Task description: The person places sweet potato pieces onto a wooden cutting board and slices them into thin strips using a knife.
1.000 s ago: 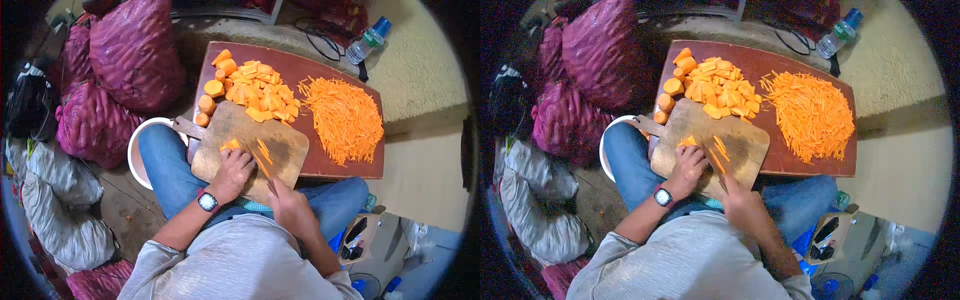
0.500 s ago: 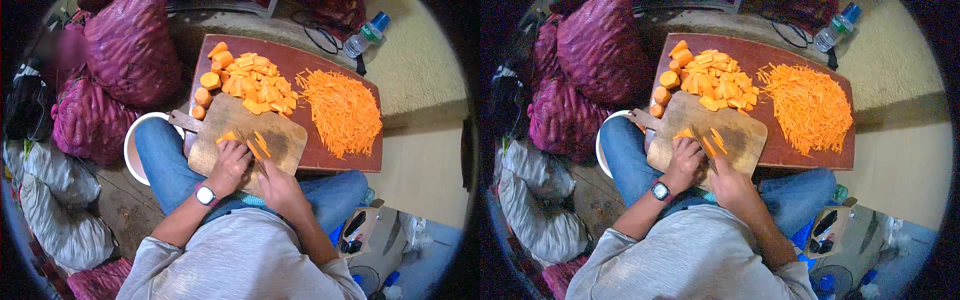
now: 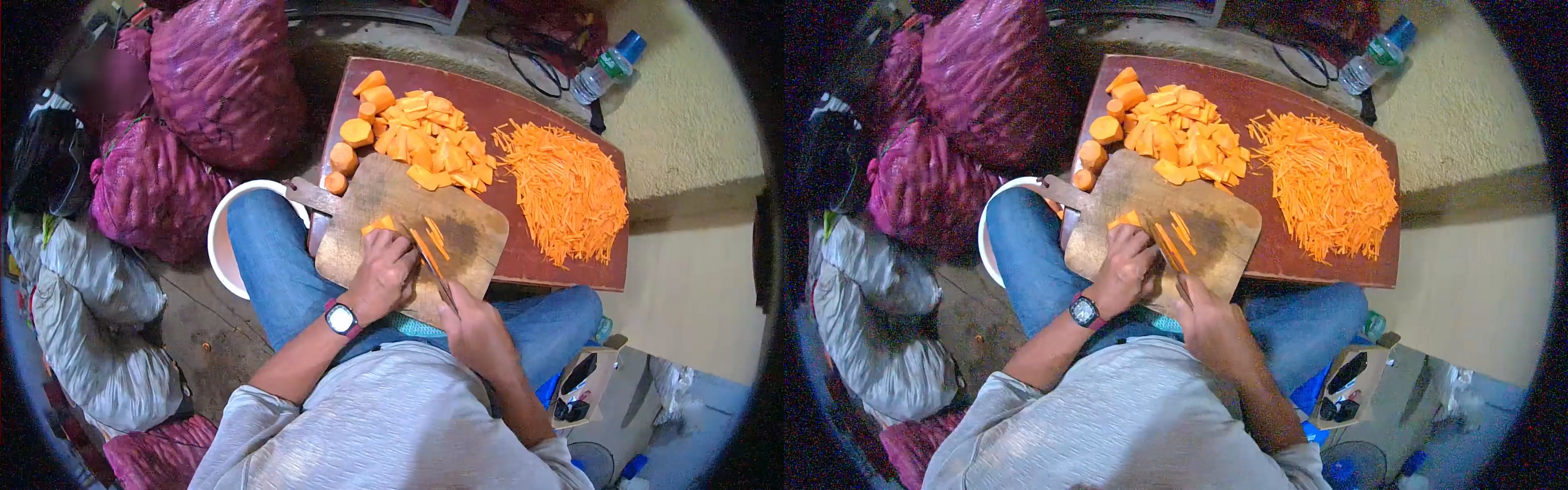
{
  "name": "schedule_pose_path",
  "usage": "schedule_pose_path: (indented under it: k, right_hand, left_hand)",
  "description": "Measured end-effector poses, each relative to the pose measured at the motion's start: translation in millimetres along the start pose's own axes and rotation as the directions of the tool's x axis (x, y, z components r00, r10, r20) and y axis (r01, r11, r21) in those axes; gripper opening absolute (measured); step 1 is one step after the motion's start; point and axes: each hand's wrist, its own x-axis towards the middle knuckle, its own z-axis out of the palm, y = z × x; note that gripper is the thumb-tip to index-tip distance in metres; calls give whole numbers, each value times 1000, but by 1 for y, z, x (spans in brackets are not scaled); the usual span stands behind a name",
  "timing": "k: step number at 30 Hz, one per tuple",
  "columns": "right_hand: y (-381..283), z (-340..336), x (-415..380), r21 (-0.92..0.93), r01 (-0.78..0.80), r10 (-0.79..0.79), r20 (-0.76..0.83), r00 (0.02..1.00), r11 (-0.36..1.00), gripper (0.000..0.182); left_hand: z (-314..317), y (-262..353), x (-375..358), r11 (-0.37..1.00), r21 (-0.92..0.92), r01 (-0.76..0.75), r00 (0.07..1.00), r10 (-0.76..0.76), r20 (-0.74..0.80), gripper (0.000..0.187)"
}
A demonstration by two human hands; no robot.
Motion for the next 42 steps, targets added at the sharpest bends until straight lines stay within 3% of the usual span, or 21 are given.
schedule_pose_path:
  k: [2, 9, 12, 15, 18, 20, 24, 27, 29, 32, 36, 38, 40, 41, 42]
  right_hand:
    - [2, 5, -9, -4, -31, 30, -99, 995, 1000, 28]
    - [1, 0, 3, 64, -17, 20, -36, 999, 998, 32]
    - [5, 4, -4, 15, -16, 17, -83, 996, 1000, 32]
    - [0, 2, 7, 82, 31, -22, -101, 995, 996, 31]
    - [0, -1, 3, 62, -39, 41, -30, 999, 997, 33]
    - [11, 6, -2, 42, 62, -56, -130, 990, 997, 31]
    - [9, -2, 11, 39, 40, -36, -96, 995, 998, 31]
    - [8, -13, 10, 128, 34, -13, -160, 987, 991, 29]
    - [15, -14, 8, 143, 72, -37, -235, 971, 987, 27]
    - [13, -13, -1, 200, 38, -1, -183, 983, 979, 25]
    - [18, -10, -5, 262, 24, 8, -122, 992, 965, 23]
    - [33, -22, -1, 171, -32, 49, -97, 994, 985, 27]
    - [61, -35, 10, 108, 43, -12, -276, 961, 993, 20]
    - [77, -41, 19, 56, 160, -119, -442, 889, 986, 20]
    - [76, -59, 21, 140, 25, 37, -426, 904, 990, 21]
  left_hand:
    - [-2, 3, 0, 1000, 23, -3, 1000, 3, 14, 32]
    - [9, -2, -2, 999, -19, 45, 998, -46, -43, 25]
    - [8, 2, -3, 998, -37, 52, 998, -53, -38, 24]
    - [7, 3, -1, 997, -23, 75, 997, -75, -16, 25]
    - [8, -1, -2, 999, -20, 47, 997, -48, -62, 24]
    - [12, -2, -3, 998, -23, 52, 995, -54, -83, 22]
    - [7, 0, -1, 996, -23, 81, 996, -82, -41, 19]
    - [-2, -2, -1, 995, -64, 79, 989, -86, -122, 16]
    - [-7, -6, 0, 981, -48, 187, 958, -193, -211, 17]
    - [-9, -9, 8, 952, -53, 301, 911, -304, -277, 22]
    - [-15, -7, 6, 936, 71, 346, 926, -328, -187, 36]
    - [-17, -4, 7, 941, 85, 327, 938, -311, -154, 39]
    - [-17, -3, 6, 946, 97, 310, 947, -298, -124, 41]
    - [-15, -5, 5, 951, 61, 304, 948, -296, -113, 41]
    - [-13, -6, 5, 954, 25, 298, 950, -294, -104, 40]
